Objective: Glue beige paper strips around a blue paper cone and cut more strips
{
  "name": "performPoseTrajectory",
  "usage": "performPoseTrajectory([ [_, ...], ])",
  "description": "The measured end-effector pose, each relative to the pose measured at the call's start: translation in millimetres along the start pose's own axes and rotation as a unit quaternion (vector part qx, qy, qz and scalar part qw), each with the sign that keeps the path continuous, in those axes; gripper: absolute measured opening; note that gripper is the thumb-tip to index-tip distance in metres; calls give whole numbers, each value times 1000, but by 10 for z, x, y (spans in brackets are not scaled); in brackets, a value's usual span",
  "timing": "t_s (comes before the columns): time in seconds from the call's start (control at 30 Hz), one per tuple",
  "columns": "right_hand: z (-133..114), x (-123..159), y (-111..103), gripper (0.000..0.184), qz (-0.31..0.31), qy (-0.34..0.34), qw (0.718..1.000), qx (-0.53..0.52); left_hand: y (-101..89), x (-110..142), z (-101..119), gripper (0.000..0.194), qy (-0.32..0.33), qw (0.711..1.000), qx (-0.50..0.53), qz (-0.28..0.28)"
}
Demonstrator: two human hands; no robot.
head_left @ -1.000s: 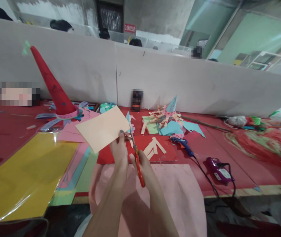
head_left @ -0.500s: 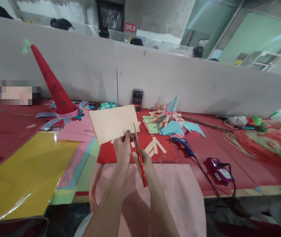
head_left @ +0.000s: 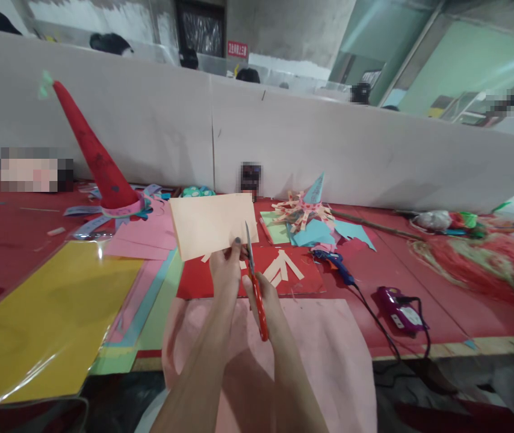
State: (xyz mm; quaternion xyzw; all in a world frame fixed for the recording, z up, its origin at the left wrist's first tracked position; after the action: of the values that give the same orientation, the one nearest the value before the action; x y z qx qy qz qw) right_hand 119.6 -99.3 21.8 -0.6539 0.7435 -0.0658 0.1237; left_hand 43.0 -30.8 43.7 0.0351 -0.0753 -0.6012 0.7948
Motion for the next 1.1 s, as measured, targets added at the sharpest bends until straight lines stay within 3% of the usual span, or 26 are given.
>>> performPoseTrajectory([
  [0.17,-5,11,-7,28,-12,-4,1000,-16,-17,-8,-25,31,-2,1000,-6,18],
  [0.43,23,-6,-3,30,2,-3,1000,3,-31,22,11,33,12,998,-54,2],
  [1.1,61,-4,-3,26,13,-7,1000,-14,-33,4,-7,32,3,999,-50,21],
])
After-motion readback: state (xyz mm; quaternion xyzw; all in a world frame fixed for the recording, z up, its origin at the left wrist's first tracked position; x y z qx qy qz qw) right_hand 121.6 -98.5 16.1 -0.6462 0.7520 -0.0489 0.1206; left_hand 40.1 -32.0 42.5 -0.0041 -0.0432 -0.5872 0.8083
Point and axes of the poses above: each hand's wrist, its own x-axis away from the middle knuckle, its own y-axis out of the palm, z = x × y, the point moved 1 cm from there along -x, towards the middle knuckle, and after that the axes turned 11 degrees about -y, right-handed, at the moved point
